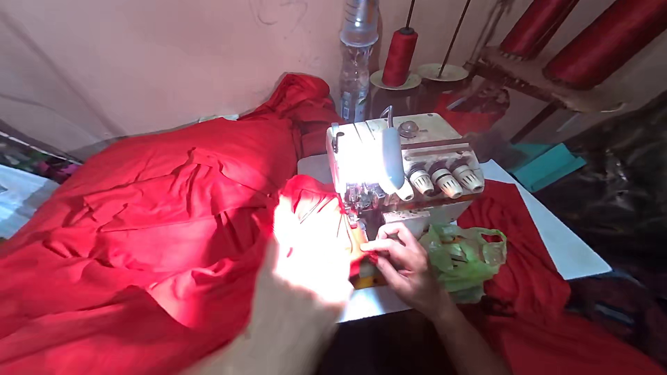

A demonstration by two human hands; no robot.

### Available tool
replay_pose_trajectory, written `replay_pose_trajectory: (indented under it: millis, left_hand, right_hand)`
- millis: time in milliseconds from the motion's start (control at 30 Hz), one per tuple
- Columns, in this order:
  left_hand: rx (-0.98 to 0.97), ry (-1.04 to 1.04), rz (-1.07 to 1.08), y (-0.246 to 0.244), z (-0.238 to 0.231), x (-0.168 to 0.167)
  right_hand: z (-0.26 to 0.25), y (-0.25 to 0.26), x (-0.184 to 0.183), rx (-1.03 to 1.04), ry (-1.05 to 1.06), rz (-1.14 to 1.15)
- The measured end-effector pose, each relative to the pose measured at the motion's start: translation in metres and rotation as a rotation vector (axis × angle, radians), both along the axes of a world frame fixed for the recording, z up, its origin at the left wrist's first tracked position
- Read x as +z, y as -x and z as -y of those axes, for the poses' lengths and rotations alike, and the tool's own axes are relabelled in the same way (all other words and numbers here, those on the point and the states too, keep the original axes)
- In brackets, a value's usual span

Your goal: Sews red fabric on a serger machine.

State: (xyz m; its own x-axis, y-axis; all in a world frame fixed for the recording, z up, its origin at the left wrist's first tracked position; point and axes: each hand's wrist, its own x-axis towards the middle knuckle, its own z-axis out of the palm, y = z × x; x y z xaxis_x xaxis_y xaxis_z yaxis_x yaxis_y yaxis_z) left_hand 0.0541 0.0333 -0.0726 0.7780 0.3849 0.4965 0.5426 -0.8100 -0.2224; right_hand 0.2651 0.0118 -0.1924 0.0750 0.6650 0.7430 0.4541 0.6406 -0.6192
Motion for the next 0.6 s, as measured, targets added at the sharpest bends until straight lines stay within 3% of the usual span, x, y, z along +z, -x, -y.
replay_pose_trajectory:
  millis: [67,167,267,467,600]
  left_hand:
    - [-0.094,0.146,0.001,-0.007,0.028,-0.016]
    - [-0.152,0.032,0.092,-0.023,0.045,-0.054]
    - [-0.121,-0.068,0.126,-0.029,0.041,-0.069]
    - [-0.041,-0.141,0.178,-0.043,0.019,-0.064]
    - [-0.058,0.018,0.117,-0.036,0.002,-0.036]
  right_hand:
    - [0.003,-0.002,-0.004,0.033,-0.013,-0.008]
    - [0.008,-0.004,-0.006,0.043,-0.047,0.059]
    - [0.013,-0.005,-0.007,0.032,-0.059,0.107]
    - [0.009,-0.004,-0.002,0.035,-0.058,0.108]
    - [0.002,-0.003,0.005,-0.012,-0.062,0.179]
